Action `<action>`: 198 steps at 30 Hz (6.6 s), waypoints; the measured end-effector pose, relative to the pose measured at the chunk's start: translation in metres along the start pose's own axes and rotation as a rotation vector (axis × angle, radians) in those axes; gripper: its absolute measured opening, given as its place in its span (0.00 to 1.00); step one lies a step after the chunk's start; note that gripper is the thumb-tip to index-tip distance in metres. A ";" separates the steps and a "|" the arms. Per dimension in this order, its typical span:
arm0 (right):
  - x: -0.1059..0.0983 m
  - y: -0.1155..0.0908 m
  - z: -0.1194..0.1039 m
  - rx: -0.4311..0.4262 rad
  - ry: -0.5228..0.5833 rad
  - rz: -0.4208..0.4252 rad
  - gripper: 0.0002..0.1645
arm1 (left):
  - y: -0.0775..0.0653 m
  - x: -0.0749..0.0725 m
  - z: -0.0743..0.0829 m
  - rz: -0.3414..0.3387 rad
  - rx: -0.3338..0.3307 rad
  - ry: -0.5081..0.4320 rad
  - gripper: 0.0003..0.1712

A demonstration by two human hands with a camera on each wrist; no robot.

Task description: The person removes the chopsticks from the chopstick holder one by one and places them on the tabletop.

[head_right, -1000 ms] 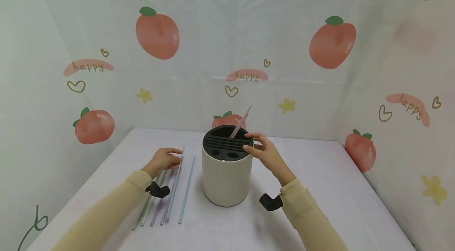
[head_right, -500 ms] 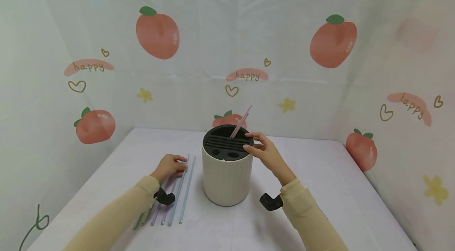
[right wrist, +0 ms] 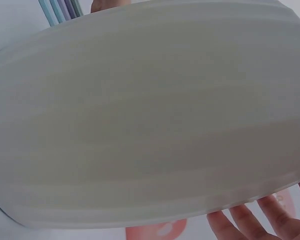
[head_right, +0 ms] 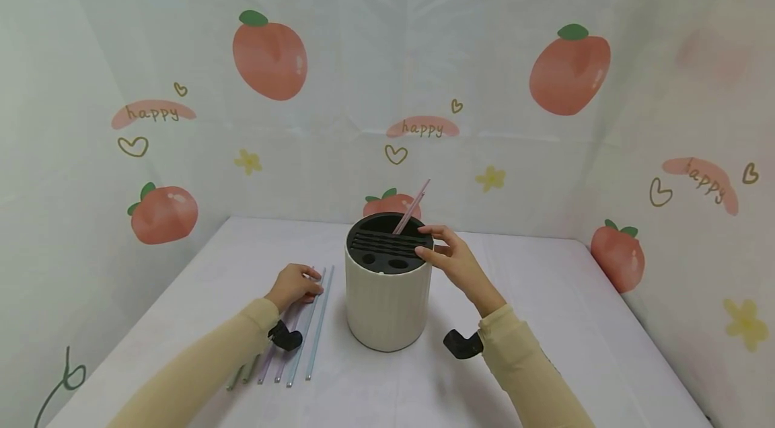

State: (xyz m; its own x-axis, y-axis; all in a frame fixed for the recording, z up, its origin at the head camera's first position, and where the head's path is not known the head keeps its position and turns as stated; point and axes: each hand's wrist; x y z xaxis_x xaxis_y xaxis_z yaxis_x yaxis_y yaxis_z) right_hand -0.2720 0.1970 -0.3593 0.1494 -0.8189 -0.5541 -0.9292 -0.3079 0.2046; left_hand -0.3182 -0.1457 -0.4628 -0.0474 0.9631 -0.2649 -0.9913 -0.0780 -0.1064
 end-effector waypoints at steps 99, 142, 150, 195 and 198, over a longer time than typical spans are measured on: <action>0.000 -0.001 -0.001 0.012 0.015 -0.005 0.28 | -0.011 -0.105 0.205 -0.080 0.408 -0.671 0.07; 0.000 0.001 0.000 0.008 0.020 -0.001 0.28 | -0.016 -0.118 -0.020 -0.057 -0.141 -0.091 0.16; 0.000 0.001 0.002 0.008 0.021 -0.003 0.28 | -0.018 -0.111 -0.019 -0.028 -0.127 -0.050 0.14; -0.002 0.000 -0.003 0.014 0.026 -0.001 0.28 | -0.010 -0.095 0.063 -0.185 0.007 -0.209 0.28; -0.001 0.000 -0.002 0.012 0.034 -0.005 0.28 | -0.008 -0.079 0.106 -0.240 0.089 -0.292 0.27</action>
State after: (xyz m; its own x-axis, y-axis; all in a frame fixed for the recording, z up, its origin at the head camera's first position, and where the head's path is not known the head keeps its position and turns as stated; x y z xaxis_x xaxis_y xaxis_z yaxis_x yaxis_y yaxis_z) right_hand -0.2719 0.1965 -0.3570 0.1655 -0.8336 -0.5270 -0.9322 -0.3067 0.1924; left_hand -0.3197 -0.1944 -0.3398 0.1667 0.9851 0.0426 -0.9847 0.1686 -0.0449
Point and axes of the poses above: each hand's wrist, its own y-axis towards the middle knuckle, its own x-axis out of the palm, z = x × y, and after that the axes turned 14 degrees about -y, right-handed
